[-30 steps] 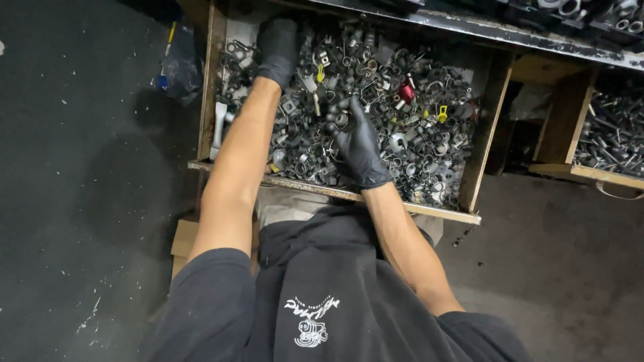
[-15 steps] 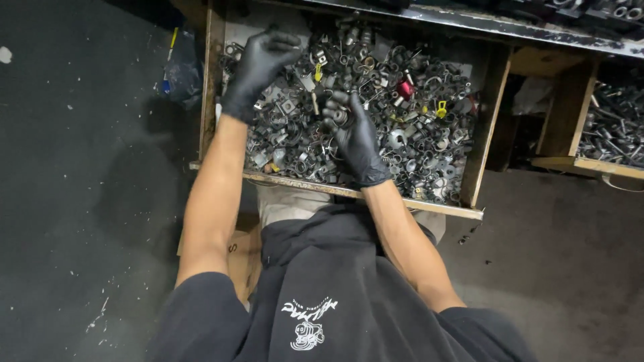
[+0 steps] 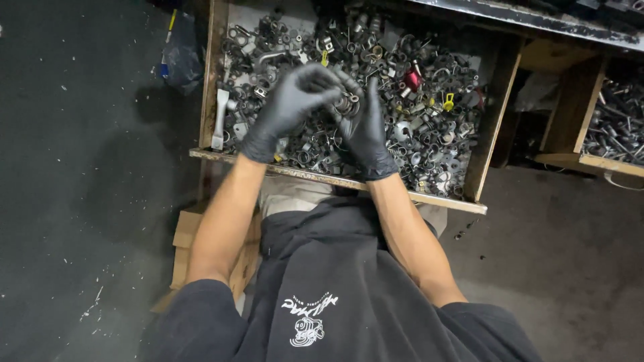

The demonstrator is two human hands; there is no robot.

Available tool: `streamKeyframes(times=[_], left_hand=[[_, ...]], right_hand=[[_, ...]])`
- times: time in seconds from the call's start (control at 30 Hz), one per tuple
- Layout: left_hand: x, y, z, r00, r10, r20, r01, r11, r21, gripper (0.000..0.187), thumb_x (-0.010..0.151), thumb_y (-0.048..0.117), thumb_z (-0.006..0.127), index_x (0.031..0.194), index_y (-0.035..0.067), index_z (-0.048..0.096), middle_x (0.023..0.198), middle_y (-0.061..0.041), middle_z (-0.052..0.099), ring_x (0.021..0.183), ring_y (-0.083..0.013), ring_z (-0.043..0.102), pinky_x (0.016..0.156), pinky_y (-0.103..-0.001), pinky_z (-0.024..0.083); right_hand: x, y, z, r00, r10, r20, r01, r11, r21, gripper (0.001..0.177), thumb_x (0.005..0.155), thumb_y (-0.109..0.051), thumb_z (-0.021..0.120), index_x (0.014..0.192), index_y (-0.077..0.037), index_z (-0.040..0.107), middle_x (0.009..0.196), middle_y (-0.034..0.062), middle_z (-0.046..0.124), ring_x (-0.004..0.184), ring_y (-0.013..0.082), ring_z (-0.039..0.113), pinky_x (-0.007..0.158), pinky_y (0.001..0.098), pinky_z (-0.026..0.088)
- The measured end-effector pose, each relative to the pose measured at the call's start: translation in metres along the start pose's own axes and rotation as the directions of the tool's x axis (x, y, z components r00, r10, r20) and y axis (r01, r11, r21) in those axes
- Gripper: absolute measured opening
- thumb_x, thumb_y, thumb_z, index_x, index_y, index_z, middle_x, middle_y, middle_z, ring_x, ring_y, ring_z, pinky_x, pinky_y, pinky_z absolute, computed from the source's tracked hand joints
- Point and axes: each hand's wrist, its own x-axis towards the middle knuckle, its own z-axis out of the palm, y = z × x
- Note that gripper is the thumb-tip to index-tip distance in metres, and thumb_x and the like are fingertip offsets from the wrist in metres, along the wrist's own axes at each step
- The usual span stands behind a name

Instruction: The person repeatedly sifts through a drawer full of mixed metal hardware, picking up individual pieces, briefly inspecting them, and placing them into trays on the workbench. The process continues throughout the clip with no visible final state.

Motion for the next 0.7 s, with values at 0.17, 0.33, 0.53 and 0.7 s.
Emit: streamKeyframes(times=[0.17, 0.33, 0.53, 0.7], left_hand=[[0.005, -0.026, 0.033, 0.955, 0.247, -0.165, -0.135, 0.856, 0.499, 0.033, 0.077, 0.021, 0.094, 0.106, 0.016, 0.078, 0.082, -0.008, 0.073, 0.071, -0.0235, 0.071, 0.066, -0.034, 0.058], [0.017, -0.042, 0.003, 0.921, 0.345, -0.18, -0.141, 0.727, 0.672, 0.018, 0.095, 0.019, 0.075, 0.108, 0.008, 0.07, 0.102, -0.008, 0.071, 0.083, -0.0164, 0.064, 0.07, -0.026, 0.055], [0.078, -0.122, -0.106, 0.898, 0.353, -0.262, -0.097, 0.74, 0.666, 0.028, 0.097, 0.008, 0.051, 0.115, 0.004, 0.071, 0.111, -0.017, 0.074, 0.101, -0.0263, 0.072, 0.087, -0.032, 0.059], [0.104, -0.073, -0.099, 0.907, -0.219, -0.361, 0.367, 0.83, 0.42, 0.018, 0.094, 0.028, 0.059, 0.088, 0.015, 0.07, 0.084, -0.001, 0.07, 0.066, -0.0139, 0.059, 0.063, -0.027, 0.052]], right_hand=[[0.021, 0.021, -0.034, 0.999, 0.027, 0.023, -0.034, 0.92, 0.39, 0.064, 0.098, -0.053, 0.058, 0.132, 0.0, 0.06, 0.133, 0.0278, 0.064, 0.119, 0.0429, 0.069, 0.094, 0.0482, 0.066], [0.023, 0.03, -0.069, 0.928, -0.373, 0.026, 0.347, 0.835, -0.427, 0.045, 0.091, -0.008, 0.075, 0.121, -0.006, 0.041, 0.119, 0.0143, 0.054, 0.108, 0.0238, 0.054, 0.092, 0.029, 0.048], [0.017, 0.017, -0.032, 0.992, 0.087, -0.087, -0.067, 0.975, 0.211, 0.031, 0.099, -0.038, 0.063, 0.077, -0.019, 0.054, 0.073, -0.0017, 0.06, 0.057, 0.0102, 0.055, 0.046, 0.0204, 0.039], [0.021, 0.018, -0.039, 0.99, 0.128, -0.053, -0.11, 0.961, 0.254, 0.036, 0.099, -0.041, 0.062, 0.071, -0.021, 0.053, 0.068, -0.0042, 0.057, 0.055, 0.0095, 0.051, 0.045, 0.0214, 0.031]])
